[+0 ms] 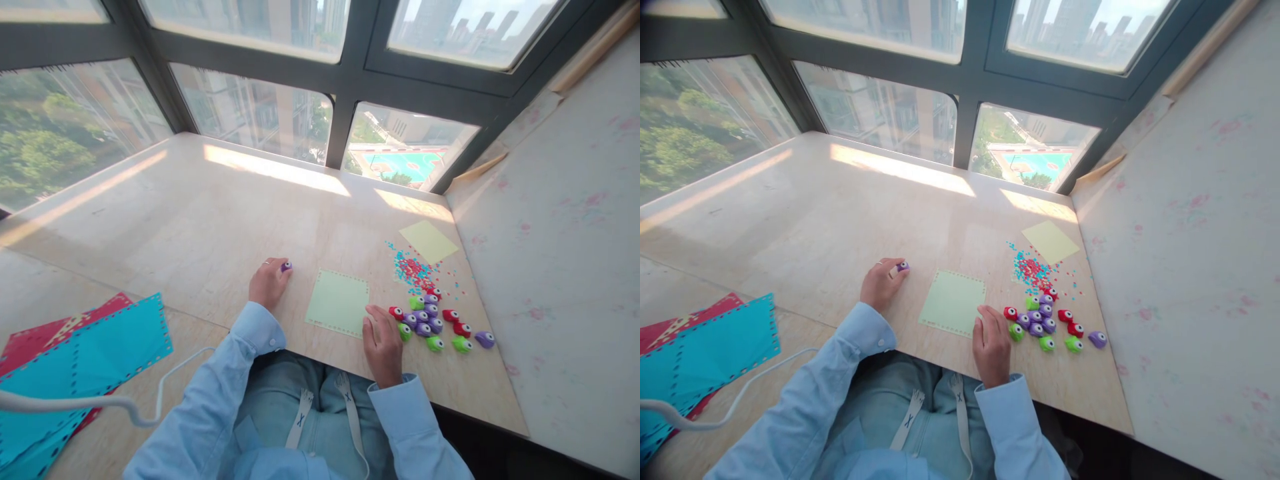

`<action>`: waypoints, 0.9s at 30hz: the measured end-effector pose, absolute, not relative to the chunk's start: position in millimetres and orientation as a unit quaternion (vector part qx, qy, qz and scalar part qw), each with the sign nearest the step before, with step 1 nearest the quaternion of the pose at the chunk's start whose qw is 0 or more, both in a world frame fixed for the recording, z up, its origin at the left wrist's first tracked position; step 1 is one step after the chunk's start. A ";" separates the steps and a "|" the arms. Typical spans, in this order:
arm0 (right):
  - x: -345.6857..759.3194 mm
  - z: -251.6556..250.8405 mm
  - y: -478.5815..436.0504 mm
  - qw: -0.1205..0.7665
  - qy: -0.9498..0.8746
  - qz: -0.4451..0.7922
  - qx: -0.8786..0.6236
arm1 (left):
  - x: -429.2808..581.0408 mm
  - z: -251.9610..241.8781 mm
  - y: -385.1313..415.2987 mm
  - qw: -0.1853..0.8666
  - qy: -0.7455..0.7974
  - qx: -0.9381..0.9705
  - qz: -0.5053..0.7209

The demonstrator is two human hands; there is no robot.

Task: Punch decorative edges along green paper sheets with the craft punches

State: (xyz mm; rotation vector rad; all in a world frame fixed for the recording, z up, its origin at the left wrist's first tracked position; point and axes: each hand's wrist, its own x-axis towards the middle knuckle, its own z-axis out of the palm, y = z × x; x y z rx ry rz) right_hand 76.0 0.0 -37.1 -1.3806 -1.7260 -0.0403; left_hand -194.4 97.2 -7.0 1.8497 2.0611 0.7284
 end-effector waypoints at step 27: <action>95.7 -3.1 -20.4 0.466 -0.682 0.054 -0.561 | -134.0 8.7 90.6 0.169 0.558 0.758 0.292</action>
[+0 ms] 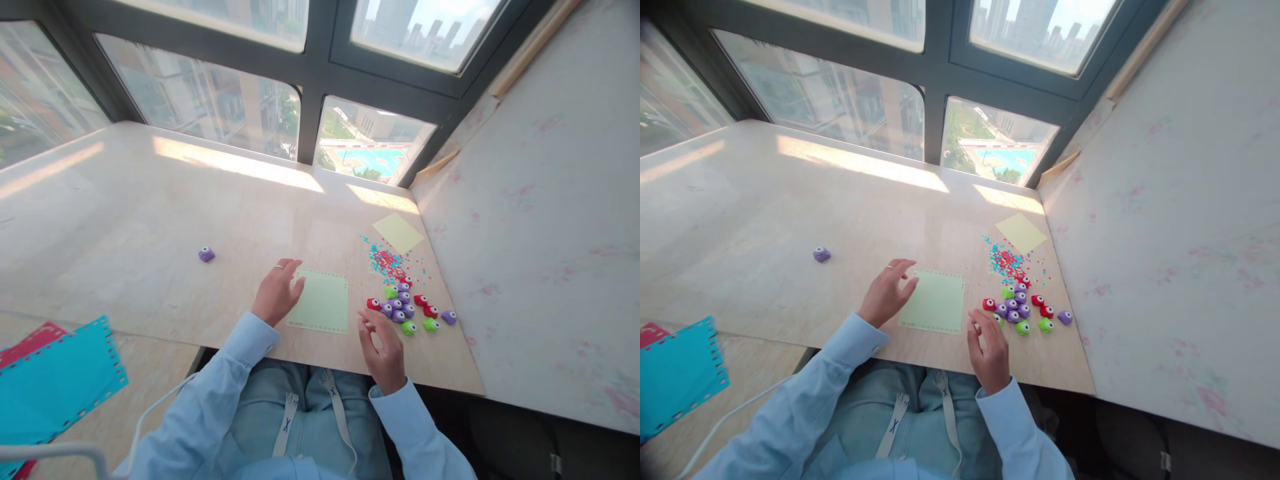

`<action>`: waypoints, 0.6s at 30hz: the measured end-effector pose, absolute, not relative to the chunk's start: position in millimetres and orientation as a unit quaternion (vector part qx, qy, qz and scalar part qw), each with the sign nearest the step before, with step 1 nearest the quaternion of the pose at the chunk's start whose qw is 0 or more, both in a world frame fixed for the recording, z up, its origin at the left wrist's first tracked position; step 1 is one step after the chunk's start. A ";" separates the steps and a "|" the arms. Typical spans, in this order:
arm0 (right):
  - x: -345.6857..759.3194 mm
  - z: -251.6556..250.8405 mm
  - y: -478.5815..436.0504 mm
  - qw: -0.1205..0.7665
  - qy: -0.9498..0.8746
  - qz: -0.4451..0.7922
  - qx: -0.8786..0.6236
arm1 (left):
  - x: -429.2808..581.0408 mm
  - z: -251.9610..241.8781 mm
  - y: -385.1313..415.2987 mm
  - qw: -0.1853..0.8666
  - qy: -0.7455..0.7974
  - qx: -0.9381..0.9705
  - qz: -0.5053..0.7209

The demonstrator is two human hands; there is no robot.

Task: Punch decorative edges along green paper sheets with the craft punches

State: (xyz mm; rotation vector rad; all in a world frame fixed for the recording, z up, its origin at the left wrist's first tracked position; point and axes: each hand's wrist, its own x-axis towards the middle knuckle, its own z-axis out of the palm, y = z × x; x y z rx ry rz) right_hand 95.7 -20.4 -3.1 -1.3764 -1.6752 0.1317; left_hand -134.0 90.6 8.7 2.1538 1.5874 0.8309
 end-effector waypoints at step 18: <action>133.3 43.0 44.2 -0.011 -0.726 0.076 -0.683 | -89.9 -30.3 79.4 0.180 0.399 0.872 0.221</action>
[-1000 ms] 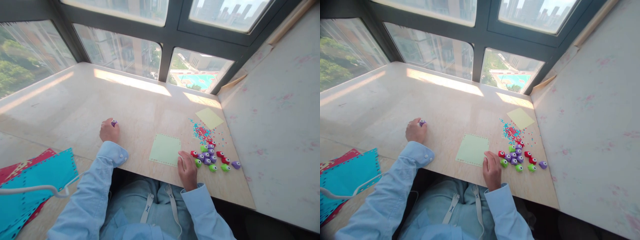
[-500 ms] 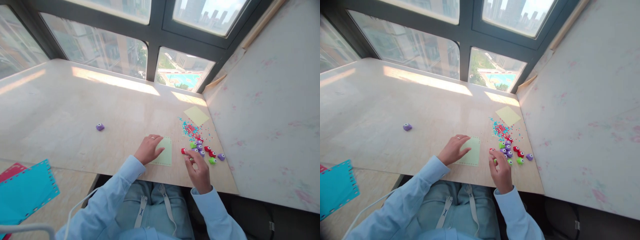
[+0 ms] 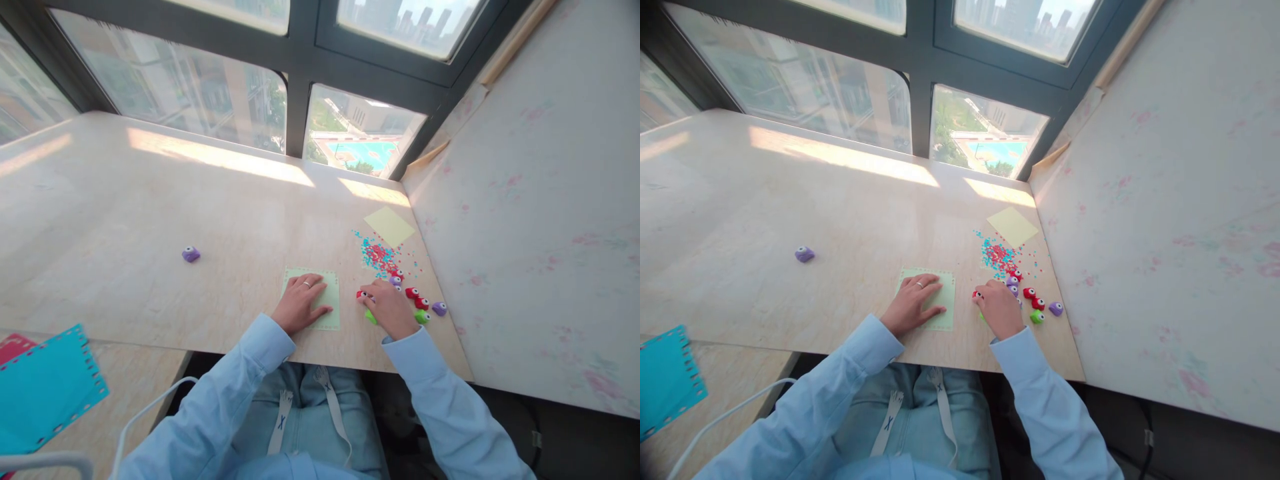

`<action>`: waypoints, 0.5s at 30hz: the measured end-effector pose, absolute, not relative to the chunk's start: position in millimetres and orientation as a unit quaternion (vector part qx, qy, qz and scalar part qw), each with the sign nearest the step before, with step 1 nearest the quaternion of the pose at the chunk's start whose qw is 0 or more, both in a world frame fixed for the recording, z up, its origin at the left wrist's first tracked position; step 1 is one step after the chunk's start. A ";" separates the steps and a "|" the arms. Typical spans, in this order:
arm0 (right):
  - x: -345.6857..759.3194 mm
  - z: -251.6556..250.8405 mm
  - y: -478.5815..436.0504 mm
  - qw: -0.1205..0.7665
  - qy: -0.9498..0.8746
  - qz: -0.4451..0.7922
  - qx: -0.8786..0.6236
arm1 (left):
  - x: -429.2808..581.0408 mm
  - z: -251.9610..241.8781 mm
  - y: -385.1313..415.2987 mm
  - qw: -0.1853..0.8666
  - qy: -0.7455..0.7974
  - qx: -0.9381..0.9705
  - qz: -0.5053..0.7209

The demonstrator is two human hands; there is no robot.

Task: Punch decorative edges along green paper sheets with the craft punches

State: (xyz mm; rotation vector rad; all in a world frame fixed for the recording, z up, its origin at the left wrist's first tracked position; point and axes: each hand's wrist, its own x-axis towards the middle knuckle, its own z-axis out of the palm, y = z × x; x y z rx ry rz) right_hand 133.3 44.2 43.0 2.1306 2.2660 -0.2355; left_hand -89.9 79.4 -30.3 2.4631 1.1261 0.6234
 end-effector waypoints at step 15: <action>137.3 21.4 76.8 -0.133 0.805 -0.127 0.563 | -90.0 -30.1 78.6 0.188 0.391 0.865 0.251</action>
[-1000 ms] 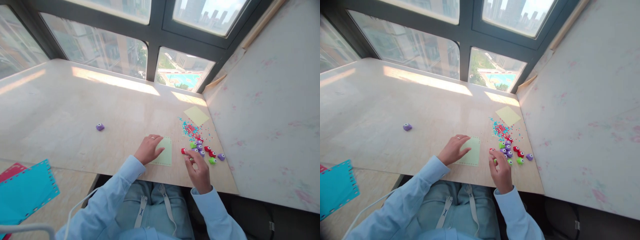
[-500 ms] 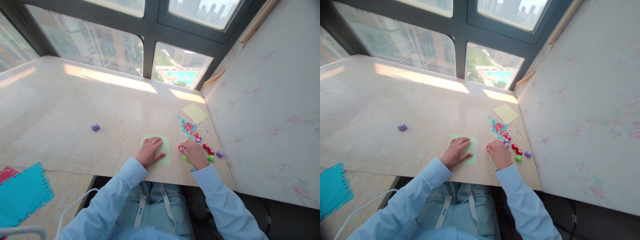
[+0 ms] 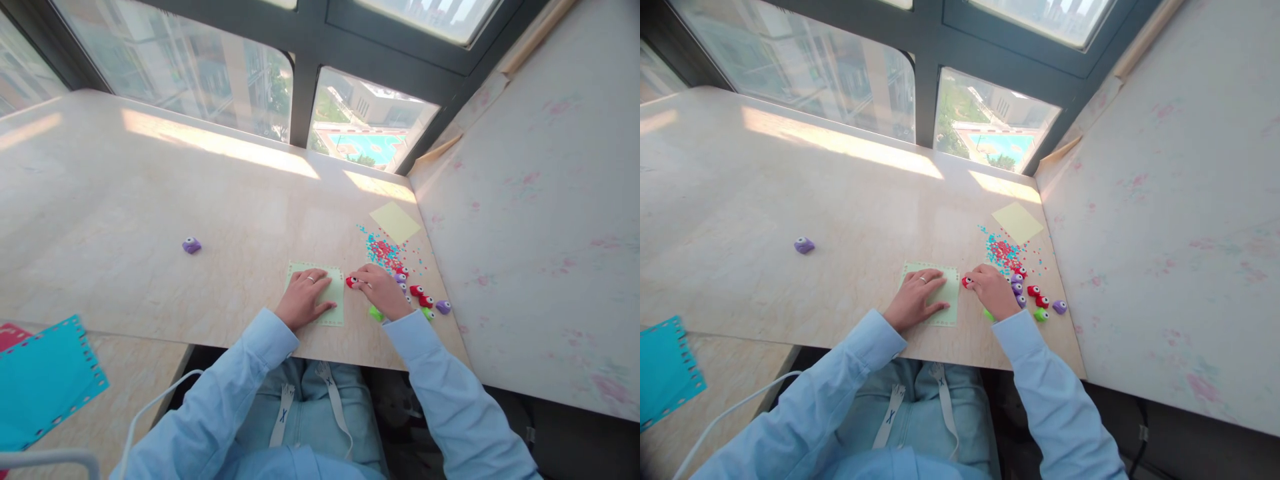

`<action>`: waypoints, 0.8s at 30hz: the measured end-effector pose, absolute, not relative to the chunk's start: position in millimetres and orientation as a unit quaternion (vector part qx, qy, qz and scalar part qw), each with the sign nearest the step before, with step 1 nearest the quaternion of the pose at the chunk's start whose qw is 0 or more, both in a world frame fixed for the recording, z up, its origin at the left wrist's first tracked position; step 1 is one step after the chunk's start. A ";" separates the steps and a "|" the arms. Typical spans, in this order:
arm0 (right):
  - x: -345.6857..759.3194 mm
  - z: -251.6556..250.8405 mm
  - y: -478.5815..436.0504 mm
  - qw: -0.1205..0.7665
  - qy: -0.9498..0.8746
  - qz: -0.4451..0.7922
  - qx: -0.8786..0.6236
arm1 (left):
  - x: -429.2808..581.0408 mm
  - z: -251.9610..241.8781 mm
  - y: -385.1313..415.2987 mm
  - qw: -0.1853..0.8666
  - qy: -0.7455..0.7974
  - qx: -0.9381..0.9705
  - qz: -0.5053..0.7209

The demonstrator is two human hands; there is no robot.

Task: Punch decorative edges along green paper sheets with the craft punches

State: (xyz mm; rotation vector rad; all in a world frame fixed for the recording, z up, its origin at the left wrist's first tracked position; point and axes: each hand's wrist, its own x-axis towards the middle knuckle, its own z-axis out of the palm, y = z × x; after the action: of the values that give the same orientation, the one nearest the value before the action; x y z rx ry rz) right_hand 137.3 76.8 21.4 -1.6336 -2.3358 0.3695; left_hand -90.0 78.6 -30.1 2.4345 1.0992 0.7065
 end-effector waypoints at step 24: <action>142.4 14.2 78.2 0.185 -0.810 0.144 -0.537 | -90.3 -28.5 77.0 0.199 0.392 0.866 0.239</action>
State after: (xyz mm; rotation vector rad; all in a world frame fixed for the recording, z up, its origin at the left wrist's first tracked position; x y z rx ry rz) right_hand 142.4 78.2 14.2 -1.5128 -2.2841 0.4064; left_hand -90.3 77.0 -28.5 2.4215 1.0962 0.6672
